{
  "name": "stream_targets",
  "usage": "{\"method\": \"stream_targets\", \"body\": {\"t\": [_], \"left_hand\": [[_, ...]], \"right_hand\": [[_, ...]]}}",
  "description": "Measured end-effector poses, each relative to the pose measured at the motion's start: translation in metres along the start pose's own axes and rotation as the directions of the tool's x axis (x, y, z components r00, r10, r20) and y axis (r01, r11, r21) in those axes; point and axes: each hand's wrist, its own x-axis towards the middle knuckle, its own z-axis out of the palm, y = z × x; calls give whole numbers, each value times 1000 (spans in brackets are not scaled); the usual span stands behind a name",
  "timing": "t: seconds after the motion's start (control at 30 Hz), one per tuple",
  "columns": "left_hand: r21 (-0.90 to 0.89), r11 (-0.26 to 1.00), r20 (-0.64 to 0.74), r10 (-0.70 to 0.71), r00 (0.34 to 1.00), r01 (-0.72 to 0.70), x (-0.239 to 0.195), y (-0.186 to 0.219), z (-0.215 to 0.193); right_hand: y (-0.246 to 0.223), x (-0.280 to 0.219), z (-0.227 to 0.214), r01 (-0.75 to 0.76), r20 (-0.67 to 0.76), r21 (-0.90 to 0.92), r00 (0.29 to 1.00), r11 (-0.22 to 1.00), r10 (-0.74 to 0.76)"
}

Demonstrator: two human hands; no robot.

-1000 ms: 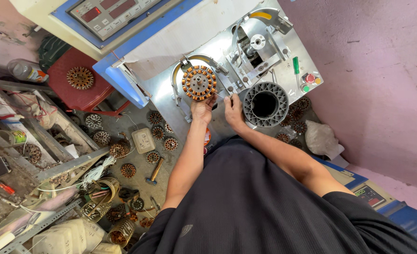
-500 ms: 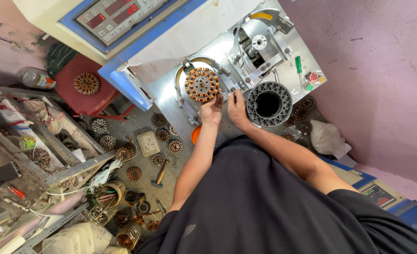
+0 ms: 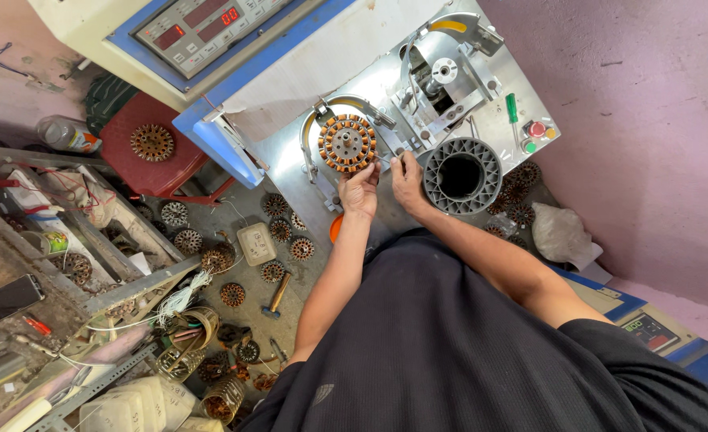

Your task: The person assembles coils into a fan motor stator using an automated winding machine and manually secures components. They position the stator into a fixture, use a screwdriver to guide wires, and then sit on the floor to hammer a central shaft into the stator before returning it to the machine for further processing.

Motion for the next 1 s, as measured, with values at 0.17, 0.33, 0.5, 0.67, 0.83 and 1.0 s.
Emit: {"method": "stream_targets", "body": {"t": [0.17,0.33,0.5,0.67,0.83,1.0], "left_hand": [[-82,996,48,-40,998,44,3,-2,-5],[-141,987,80,-70,994,81,4,-3,-6],[-77,996,28,-47,998,49,6,-6,2],[-1,1000,24,15,1000,-14,4,-8,14],[114,987,55,106,993,-111,3,-14,26],[168,984,-139,85,987,-61,5,-23,36]], "right_hand": [[-7,4,-1,-15,1,-21,1000,1000,15],[-25,8,-7,180,-56,-15,982,984,-180],[-46,13,-23,329,-44,-49,943,943,-331],[-57,14,-29,317,-30,-36,948,948,-318],[-51,15,-32,342,-17,-49,939,938,-343],[-38,14,-31,327,-12,1,945,945,-327]]}}
